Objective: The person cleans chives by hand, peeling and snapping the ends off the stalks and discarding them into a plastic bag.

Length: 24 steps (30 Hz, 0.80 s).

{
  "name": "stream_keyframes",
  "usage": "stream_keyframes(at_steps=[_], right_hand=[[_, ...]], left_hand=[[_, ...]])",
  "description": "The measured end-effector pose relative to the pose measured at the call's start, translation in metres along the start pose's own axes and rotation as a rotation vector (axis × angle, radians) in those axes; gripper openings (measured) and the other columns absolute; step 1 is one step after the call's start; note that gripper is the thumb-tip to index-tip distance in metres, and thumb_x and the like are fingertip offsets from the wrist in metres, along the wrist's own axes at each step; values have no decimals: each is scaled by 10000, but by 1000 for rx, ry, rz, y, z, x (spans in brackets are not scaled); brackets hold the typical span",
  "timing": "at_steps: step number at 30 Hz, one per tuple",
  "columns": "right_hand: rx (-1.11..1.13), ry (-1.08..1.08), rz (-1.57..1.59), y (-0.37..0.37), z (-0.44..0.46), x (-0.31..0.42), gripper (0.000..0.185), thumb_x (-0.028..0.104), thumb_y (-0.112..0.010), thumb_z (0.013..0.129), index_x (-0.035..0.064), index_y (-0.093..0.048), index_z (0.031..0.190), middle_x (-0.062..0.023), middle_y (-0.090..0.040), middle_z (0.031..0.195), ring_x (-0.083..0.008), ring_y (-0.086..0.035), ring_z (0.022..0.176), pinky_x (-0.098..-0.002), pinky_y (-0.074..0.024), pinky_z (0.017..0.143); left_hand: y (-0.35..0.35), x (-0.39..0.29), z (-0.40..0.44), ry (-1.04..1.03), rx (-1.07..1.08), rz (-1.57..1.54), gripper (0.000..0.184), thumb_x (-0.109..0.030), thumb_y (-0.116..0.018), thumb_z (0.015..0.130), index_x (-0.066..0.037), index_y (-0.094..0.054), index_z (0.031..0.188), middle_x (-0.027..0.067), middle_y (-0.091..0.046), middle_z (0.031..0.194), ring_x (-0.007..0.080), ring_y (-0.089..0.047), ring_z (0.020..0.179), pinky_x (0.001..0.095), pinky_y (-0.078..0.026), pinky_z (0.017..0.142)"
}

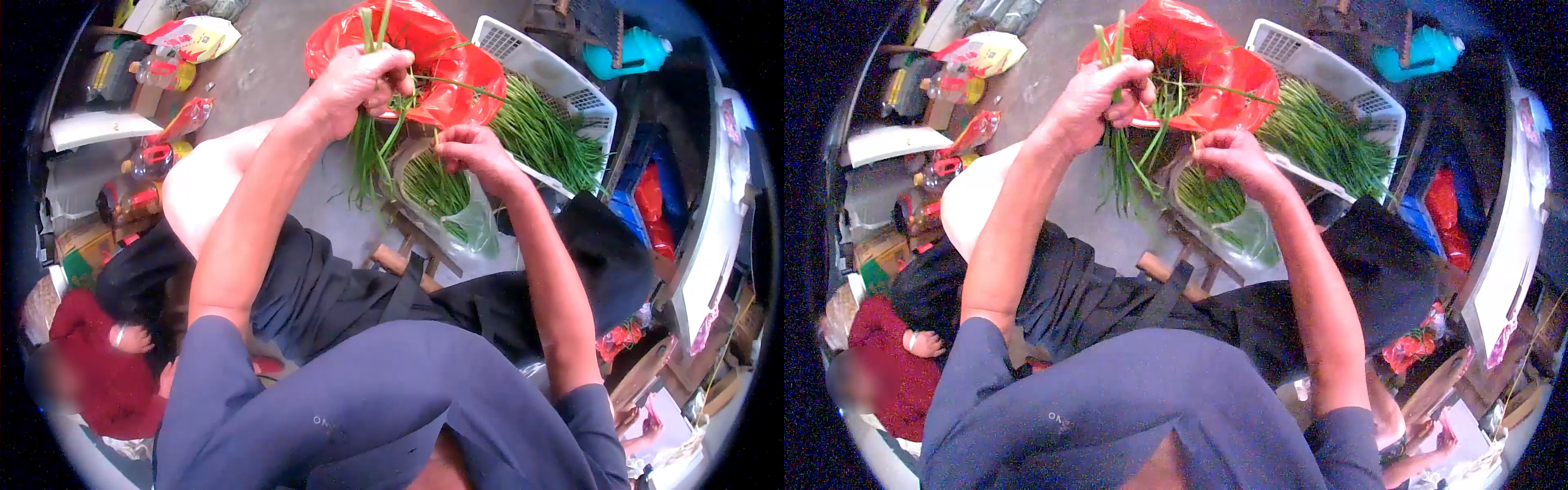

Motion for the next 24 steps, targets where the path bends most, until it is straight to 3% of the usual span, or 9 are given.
stream_keyframes(at_steps=[8, 13, 16, 24], right_hand=[[-42, 175, 343, 9, -34, 65, 142, 102, -653, 837, 22, -634, 953, -18, -632, 783, -76, -559, 610, -214, -475, 583], [-64, 249, 492, 3, -28, 69, 148, 91, -633, 851, 7, -629, 973, -31, -649, 807, -72, -557, 596, -232, -504, 590], [-92, 256, 492, 5, -27, 69, 137, 95, -630, 857, 13, -629, 966, -36, -651, 809, -72, -558, 595, -233, -505, 582], [-147, 281, 488, 5, -23, 67, 120, 127, -623, 877, 22, -622, 935, -31, -641, 780, -62, -551, 574, -211, -484, 536]], left_hand=[[-29, 28, -4, 179, 235, 191, 107, -155, -607, 823, -73, -616, 891, 43, -663, 792, 17, -373, 449, 185, -280, 405], [-41, 38, -9, 239, 363, 100, 141, -149, -639, 834, -59, -627, 943, -22, -555, 640, 28, -386, 445, 192, -280, 410], [-42, 40, -8, 276, 381, 134, 161, -167, -672, 833, -57, -622, 939, -46, -490, 585, 30, -396, 446, 195, -277, 408], [-45, 43, -4, 314, 303, -4, 154, -187, -686, 822, -55, -630, 877, -38, -514, 592, 32, -373, 428, 197, -281, 404]])
Point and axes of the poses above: each hand's wrist, its own z-axis towards the middle knuckle, its own y-axis out of the back of the hand, x = y × z, the point moved 4 cm from there along z, towards the middle knuckle
